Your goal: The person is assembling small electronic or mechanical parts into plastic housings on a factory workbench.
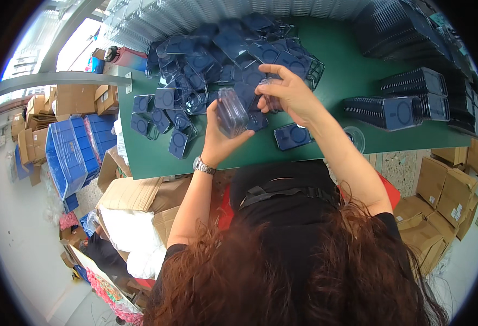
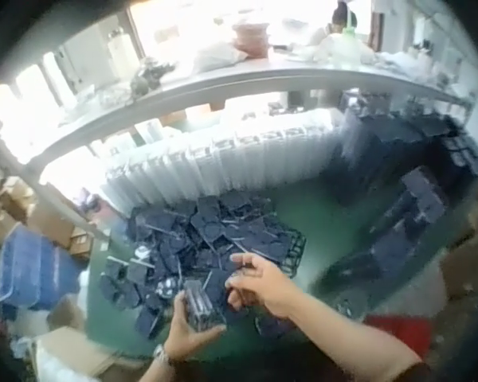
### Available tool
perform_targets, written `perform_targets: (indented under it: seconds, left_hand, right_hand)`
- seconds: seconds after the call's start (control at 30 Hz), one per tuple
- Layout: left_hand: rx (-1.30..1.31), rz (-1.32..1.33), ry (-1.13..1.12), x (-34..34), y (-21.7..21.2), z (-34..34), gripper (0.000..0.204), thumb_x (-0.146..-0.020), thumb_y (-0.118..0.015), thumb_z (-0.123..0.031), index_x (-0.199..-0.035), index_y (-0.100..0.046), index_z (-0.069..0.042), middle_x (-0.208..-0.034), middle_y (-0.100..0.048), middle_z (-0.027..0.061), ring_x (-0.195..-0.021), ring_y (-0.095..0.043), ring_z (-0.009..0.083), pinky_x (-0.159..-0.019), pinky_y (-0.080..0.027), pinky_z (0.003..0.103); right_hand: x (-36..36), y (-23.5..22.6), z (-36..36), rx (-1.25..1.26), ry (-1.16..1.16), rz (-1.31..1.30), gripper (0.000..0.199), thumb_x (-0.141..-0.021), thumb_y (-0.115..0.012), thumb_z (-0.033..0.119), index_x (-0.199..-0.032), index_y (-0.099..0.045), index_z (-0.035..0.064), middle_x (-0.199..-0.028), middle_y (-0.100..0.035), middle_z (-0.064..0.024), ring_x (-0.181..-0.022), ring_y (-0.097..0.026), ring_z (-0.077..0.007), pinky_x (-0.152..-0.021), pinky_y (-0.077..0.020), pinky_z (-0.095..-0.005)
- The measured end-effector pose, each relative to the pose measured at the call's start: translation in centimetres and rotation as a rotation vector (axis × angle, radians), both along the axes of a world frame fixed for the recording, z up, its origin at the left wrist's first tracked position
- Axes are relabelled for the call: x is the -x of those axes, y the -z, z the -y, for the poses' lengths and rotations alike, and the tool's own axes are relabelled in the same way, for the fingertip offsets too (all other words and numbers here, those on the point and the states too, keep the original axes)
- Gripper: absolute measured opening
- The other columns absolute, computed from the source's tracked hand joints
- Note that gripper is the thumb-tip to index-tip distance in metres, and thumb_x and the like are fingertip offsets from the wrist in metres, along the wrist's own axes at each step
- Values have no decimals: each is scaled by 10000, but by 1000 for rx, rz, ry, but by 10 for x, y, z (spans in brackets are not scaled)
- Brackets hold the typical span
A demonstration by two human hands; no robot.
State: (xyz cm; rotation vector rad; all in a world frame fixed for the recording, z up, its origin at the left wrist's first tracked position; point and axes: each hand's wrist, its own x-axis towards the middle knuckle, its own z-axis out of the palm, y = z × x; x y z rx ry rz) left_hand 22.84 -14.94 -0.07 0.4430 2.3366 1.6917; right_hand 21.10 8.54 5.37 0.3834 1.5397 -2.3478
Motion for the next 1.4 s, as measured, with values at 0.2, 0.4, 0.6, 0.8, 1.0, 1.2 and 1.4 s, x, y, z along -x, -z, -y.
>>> perform_targets:
  seconds: [0.2,0.4,0.6,0.8,1.0,1.2,1.4]
  left_hand:
    - [-292,512,275,-8,-36,-6,1091,-635,-914,-250,-1504,-296,-21,-1464,-438,129,-1308,-463,242,-1108,-370,418]
    - [-407,734,519,-27,-35,-10,1035,-618,-913,-323,-1453,-394,1,-1418,-487,122,-1304,-465,243,-1116,-351,405]
    - [-272,816,639,-59,-38,-38,929,-659,-882,-200,-1427,-403,11,-1330,-551,105,-1200,-547,205,-1013,-457,364]
    - [-250,938,722,-56,-22,-36,916,-635,-862,-176,-1421,-426,0,-1304,-574,104,-1147,-582,216,-1013,-459,360]
    - [-734,1058,475,-69,-14,-25,896,-684,-824,-304,-1413,-423,27,-1330,-535,218,-1214,-574,373,-970,-539,478]
    - [-776,1107,394,-78,-8,-39,934,-697,-840,-383,-1419,-412,26,-1333,-530,224,-1217,-570,382,-962,-543,496]
    - [-754,1081,341,-80,-16,-50,912,-702,-835,-386,-1411,-426,16,-1331,-536,216,-1212,-572,383,-961,-543,496]
  right_hand:
    - [-53,-59,-3,593,105,161,421,-980,-537,49,-1371,-398,-25,-1288,-553,-267,-1191,-606,-376,-994,-556,-454]
    - [-98,-58,25,890,528,223,295,-990,-493,0,-1261,-378,-9,-1245,-558,-274,-1202,-573,-380,-1051,-496,-483]
    - [-141,-29,9,742,640,300,200,-998,-561,98,-1170,-526,4,-1225,-623,-178,-1068,-627,-235,-964,-517,-384]
    - [-181,-1,-32,537,396,253,366,-1003,-589,202,-1296,-518,-7,-1008,-692,-127,-817,-664,-176,-656,-543,-297]
    - [-213,129,-142,-922,514,197,272,-893,-652,140,-1138,-669,24,-962,-715,-140,-850,-688,-278,-760,-549,-381]
    - [-206,154,-170,-1480,-150,198,213,-825,-687,112,-1030,-676,56,-1071,-648,-118,-1174,-545,-346,-957,-478,-458]
    - [-196,173,-174,-1517,-122,37,176,-862,-649,147,-1015,-671,63,-1075,-631,-115,-1137,-551,-340,-959,-470,-460]
